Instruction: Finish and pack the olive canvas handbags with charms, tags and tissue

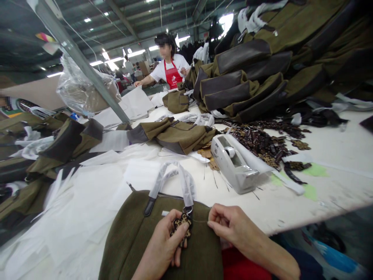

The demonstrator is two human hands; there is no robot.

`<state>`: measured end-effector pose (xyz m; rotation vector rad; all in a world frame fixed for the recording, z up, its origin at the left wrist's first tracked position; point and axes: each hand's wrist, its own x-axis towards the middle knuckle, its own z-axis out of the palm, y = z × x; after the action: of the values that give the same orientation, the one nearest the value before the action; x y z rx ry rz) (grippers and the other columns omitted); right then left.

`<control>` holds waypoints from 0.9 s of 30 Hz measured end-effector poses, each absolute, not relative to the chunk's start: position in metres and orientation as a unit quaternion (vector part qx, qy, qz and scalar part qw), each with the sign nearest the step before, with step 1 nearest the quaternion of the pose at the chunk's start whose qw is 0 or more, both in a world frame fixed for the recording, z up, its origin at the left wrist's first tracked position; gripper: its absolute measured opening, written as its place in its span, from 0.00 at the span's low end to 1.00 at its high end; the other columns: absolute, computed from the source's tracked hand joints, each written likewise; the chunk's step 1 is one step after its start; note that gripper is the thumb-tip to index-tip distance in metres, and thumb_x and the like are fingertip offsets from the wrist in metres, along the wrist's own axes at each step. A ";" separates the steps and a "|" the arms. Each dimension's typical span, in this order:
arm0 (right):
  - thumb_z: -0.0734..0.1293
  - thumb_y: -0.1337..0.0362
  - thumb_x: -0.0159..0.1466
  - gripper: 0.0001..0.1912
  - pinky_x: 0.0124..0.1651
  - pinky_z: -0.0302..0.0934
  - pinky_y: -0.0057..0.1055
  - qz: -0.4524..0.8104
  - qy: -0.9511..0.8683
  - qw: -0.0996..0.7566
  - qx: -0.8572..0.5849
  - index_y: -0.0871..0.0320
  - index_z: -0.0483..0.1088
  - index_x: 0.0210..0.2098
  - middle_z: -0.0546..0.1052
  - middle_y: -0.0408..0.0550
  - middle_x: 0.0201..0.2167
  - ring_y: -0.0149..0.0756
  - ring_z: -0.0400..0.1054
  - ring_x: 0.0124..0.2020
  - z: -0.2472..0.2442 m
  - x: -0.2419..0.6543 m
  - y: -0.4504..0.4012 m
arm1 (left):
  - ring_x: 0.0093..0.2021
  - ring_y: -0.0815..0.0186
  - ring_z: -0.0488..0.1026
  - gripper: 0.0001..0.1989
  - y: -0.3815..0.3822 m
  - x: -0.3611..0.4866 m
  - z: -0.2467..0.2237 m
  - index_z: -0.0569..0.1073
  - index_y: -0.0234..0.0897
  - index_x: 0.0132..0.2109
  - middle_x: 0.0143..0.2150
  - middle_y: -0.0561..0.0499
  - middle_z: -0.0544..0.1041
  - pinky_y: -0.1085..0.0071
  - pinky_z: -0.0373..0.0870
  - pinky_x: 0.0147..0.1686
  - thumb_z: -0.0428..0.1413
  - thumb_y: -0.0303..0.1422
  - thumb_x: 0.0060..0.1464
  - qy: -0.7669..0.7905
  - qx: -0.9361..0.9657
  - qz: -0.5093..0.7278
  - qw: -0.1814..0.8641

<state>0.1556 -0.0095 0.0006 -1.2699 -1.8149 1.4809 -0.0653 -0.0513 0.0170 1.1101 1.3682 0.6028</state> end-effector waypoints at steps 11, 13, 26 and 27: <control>0.65 0.64 0.63 0.07 0.28 0.50 0.26 0.495 -0.675 0.246 -0.489 0.58 0.67 0.29 0.67 0.38 0.20 0.28 0.57 0.23 0.010 0.161 -0.018 | 0.10 0.80 0.59 0.16 -0.052 -0.061 0.023 0.61 0.40 0.44 0.27 0.59 0.71 0.85 0.45 0.09 0.51 0.47 0.61 0.617 0.478 0.273 0.562; 0.65 0.62 0.64 0.08 0.27 0.49 0.26 0.504 -0.666 0.256 -0.487 0.58 0.68 0.30 0.67 0.38 0.20 0.28 0.56 0.23 0.006 0.161 -0.019 | 0.11 0.80 0.59 0.16 -0.052 -0.063 0.022 0.61 0.39 0.44 0.26 0.58 0.71 0.85 0.45 0.09 0.51 0.47 0.61 0.613 0.476 0.275 0.567; 0.64 0.62 0.64 0.06 0.29 0.53 0.26 0.520 -0.668 0.251 -0.469 0.58 0.69 0.32 0.68 0.39 0.21 0.30 0.61 0.24 0.003 0.157 -0.018 | 0.11 0.81 0.59 0.18 -0.048 -0.069 0.024 0.64 0.36 0.46 0.26 0.57 0.73 0.85 0.48 0.10 0.54 0.47 0.60 0.587 0.435 0.283 0.622; 0.64 0.63 0.64 0.06 0.30 0.54 0.26 0.508 -0.683 0.242 -0.465 0.58 0.70 0.32 0.69 0.40 0.22 0.30 0.62 0.25 0.003 0.157 -0.017 | 0.11 0.81 0.59 0.18 -0.048 -0.070 0.024 0.64 0.36 0.47 0.26 0.57 0.73 0.86 0.48 0.10 0.54 0.46 0.60 0.583 0.432 0.285 0.626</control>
<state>0.1568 -0.0170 0.0033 -1.2716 -1.8679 1.3889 -0.0699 -0.0476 0.0241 0.9909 1.3376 0.6536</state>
